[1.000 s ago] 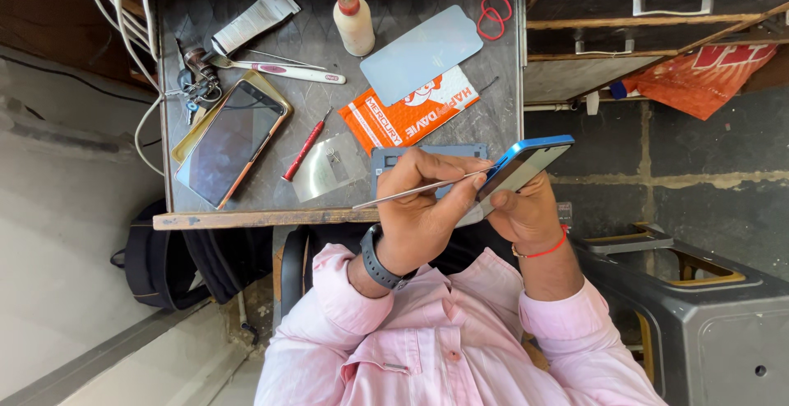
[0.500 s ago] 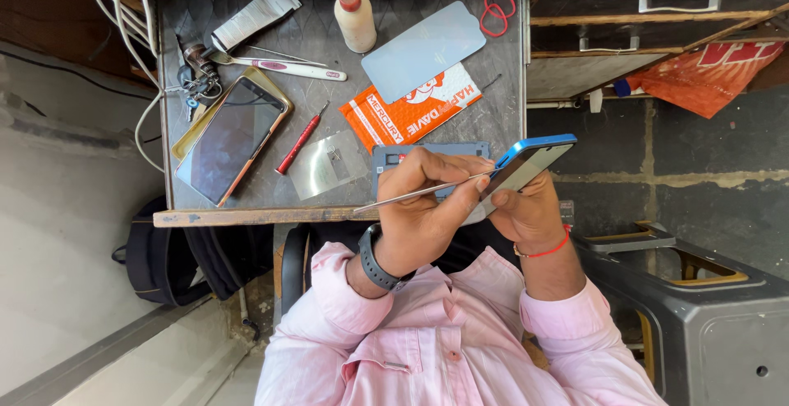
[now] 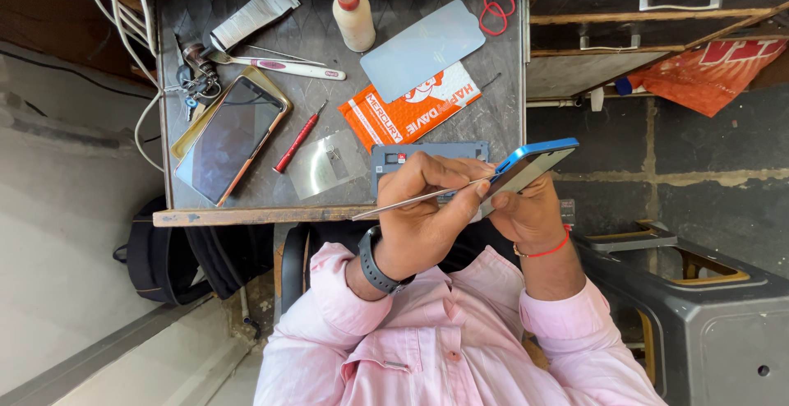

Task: The person uses a red screwdriver to manipulate internal components of a disassembled blue smartphone, focusing on the camera module area. They then switch to a metal spudger to adjust the screen assembly and finally use a SIM ejector tool to work on the phone's side edge.

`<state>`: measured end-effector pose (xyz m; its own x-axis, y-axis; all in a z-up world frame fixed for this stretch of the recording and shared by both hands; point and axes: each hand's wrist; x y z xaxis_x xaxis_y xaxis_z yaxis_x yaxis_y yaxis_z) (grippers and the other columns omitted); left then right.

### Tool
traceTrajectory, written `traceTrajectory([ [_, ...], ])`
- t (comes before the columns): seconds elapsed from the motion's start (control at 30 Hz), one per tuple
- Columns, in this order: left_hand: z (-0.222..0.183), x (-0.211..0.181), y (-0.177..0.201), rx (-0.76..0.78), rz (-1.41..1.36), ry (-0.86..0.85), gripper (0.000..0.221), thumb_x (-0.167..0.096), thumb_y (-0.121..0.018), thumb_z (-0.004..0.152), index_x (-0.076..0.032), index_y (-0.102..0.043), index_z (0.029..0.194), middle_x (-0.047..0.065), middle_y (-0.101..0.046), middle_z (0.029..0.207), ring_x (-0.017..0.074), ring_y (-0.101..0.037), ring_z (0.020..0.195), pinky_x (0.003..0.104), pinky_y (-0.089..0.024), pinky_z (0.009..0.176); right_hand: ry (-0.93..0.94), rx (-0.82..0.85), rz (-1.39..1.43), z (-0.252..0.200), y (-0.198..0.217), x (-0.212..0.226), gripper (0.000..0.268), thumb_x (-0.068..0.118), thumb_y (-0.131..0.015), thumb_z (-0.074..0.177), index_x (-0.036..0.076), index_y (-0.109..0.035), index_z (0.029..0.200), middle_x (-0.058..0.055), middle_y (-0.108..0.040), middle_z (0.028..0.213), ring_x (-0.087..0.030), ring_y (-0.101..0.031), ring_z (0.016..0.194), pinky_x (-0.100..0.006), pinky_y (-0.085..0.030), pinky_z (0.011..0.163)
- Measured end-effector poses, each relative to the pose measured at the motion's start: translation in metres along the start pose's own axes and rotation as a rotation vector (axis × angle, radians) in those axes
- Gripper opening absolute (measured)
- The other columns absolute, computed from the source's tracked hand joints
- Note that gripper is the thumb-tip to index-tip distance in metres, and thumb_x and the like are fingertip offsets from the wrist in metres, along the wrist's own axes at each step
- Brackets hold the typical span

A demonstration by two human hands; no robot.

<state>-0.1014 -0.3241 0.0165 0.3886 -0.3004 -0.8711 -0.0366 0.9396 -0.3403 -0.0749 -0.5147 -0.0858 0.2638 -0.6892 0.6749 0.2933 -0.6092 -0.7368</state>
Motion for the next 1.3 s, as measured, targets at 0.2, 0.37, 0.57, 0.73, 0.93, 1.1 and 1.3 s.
traceTrajectory([
  [0.2,0.0,-0.002,0.0,0.006,0.049,-0.025,0.019,0.008,-0.072,0.097,0.002,-0.054,0.096,0.02,-0.075,0.102,0.0259,-0.077,0.1,0.037,-0.063,0.092,0.005,0.019,-0.014,-0.002,0.001,-0.001,0.033,0.001,-0.084,0.092,0.002,-0.072,0.123,-0.013,-0.076,0.12,-0.022,-0.072,0.112,-0.038,-0.057,0.102],
  [0.37,0.001,-0.002,-0.001,0.009,-0.003,-0.012,0.017,0.008,-0.071,0.098,0.003,-0.055,0.095,0.02,-0.075,0.102,0.0258,-0.077,0.1,0.036,-0.063,0.09,-0.009,0.02,0.009,-0.001,0.003,-0.001,0.034,0.002,-0.084,0.091,0.003,-0.072,0.122,-0.013,-0.075,0.121,-0.023,-0.072,0.112,-0.039,-0.057,0.102],
  [0.57,0.002,-0.004,-0.002,0.014,0.05,-0.041,0.018,0.008,-0.072,0.097,0.002,-0.055,0.095,0.02,-0.075,0.1,0.0257,-0.077,0.099,0.036,-0.063,0.088,-0.018,0.024,0.026,-0.002,0.004,0.0,0.033,0.0,-0.084,0.091,0.002,-0.073,0.122,-0.014,-0.075,0.121,-0.023,-0.072,0.112,-0.039,-0.057,0.102],
  [0.73,0.008,-0.012,0.0,0.004,0.213,-0.093,0.021,0.009,-0.074,0.094,0.001,-0.055,0.093,0.018,-0.075,0.097,0.0243,-0.079,0.093,0.033,-0.065,0.084,-0.016,-0.002,-0.006,-0.002,-0.002,0.001,0.035,-0.002,-0.083,0.091,0.003,-0.07,0.123,-0.012,-0.075,0.119,-0.022,-0.072,0.112,-0.039,-0.057,0.101],
  [0.93,0.012,-0.023,0.001,0.07,0.539,-0.183,0.019,0.003,-0.077,0.091,-0.002,-0.059,0.09,0.015,-0.076,0.099,0.0264,-0.079,0.092,0.032,-0.063,0.08,-0.012,-0.025,-0.067,0.0,-0.008,0.003,0.038,-0.002,-0.084,0.09,0.003,-0.068,0.125,-0.009,-0.074,0.12,-0.019,-0.07,0.112,-0.036,-0.057,0.101],
  [1.1,0.011,-0.027,-0.002,0.085,0.703,-0.302,0.019,0.003,-0.078,0.089,-0.002,-0.06,0.093,0.015,-0.074,0.104,0.0297,-0.077,0.095,0.035,-0.062,0.081,0.003,-0.042,-0.107,0.002,-0.009,0.003,0.04,0.001,-0.084,0.09,0.004,-0.067,0.126,-0.008,-0.074,0.12,-0.018,-0.07,0.111,-0.033,-0.057,0.1],
  [1.3,0.013,-0.023,-0.006,0.073,0.773,-0.329,0.019,0.002,-0.078,0.089,-0.001,-0.06,0.094,0.015,-0.073,0.103,0.0314,-0.076,0.095,0.037,-0.061,0.082,0.048,-0.082,-0.162,0.004,-0.011,0.0,0.042,0.005,-0.085,0.09,0.004,-0.067,0.127,-0.007,-0.074,0.122,-0.016,-0.07,0.111,-0.031,-0.057,0.098],
])
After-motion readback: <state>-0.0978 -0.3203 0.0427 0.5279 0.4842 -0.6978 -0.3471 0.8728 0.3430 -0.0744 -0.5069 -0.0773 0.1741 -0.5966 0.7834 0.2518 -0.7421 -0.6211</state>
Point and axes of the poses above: each hand's wrist, its own z-axis towards the middle knuckle, its own y-axis out of the back of the hand, x = y × z
